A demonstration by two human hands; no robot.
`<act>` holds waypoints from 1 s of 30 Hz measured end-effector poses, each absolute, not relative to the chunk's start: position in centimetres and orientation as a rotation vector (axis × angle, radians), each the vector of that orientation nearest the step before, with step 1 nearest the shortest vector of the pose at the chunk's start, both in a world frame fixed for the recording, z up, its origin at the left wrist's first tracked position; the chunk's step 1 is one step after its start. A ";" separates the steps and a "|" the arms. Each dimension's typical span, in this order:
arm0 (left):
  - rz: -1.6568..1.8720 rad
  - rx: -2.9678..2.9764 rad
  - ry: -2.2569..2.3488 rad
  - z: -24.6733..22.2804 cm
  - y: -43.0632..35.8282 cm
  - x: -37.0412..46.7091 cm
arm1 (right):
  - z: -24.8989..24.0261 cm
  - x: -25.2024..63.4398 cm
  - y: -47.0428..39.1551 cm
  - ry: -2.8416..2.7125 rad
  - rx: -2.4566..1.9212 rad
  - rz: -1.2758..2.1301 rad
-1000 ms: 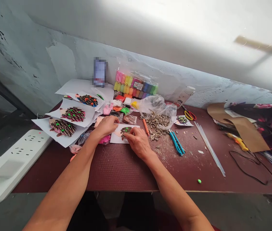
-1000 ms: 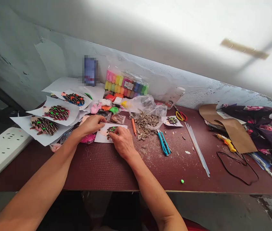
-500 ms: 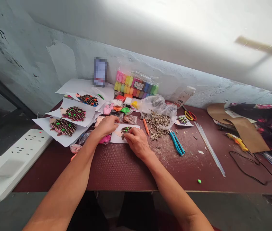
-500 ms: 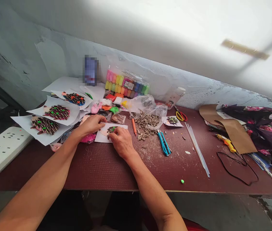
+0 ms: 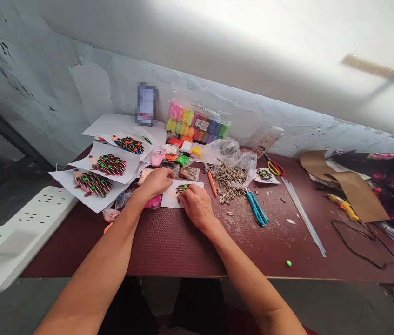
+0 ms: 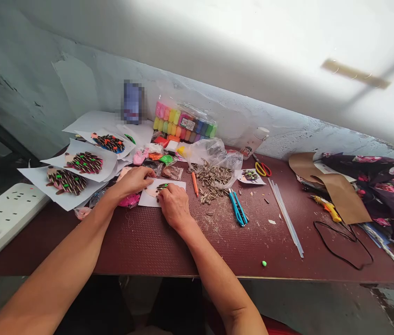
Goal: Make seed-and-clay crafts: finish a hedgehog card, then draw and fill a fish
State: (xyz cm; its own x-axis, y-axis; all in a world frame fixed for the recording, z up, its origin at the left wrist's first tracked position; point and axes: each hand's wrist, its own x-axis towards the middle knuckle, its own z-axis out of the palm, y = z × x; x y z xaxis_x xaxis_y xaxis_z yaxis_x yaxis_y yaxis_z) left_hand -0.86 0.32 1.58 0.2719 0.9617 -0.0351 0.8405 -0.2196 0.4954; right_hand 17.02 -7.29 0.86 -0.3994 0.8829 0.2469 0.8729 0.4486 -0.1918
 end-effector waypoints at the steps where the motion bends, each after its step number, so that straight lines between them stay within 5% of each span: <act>1: 0.391 2.132 1.629 1.6 0.3 -0.8 | 0.9 17.0 -7.3 -2.388 -1.514 0.052; 30: 0.311 2.157 1.644 2.2 0.0 -0.5 | 1.6 16.5 -7.7 -2.375 -1.523 -0.014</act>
State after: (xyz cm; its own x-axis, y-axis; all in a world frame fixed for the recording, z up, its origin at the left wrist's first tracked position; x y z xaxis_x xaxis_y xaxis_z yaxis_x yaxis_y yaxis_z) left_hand -0.53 -0.02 2.16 0.2799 0.9576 -0.0686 0.8665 -0.2212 0.4475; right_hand 16.46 -7.69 1.57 -0.3812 0.8841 0.2704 0.8872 0.4321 -0.1621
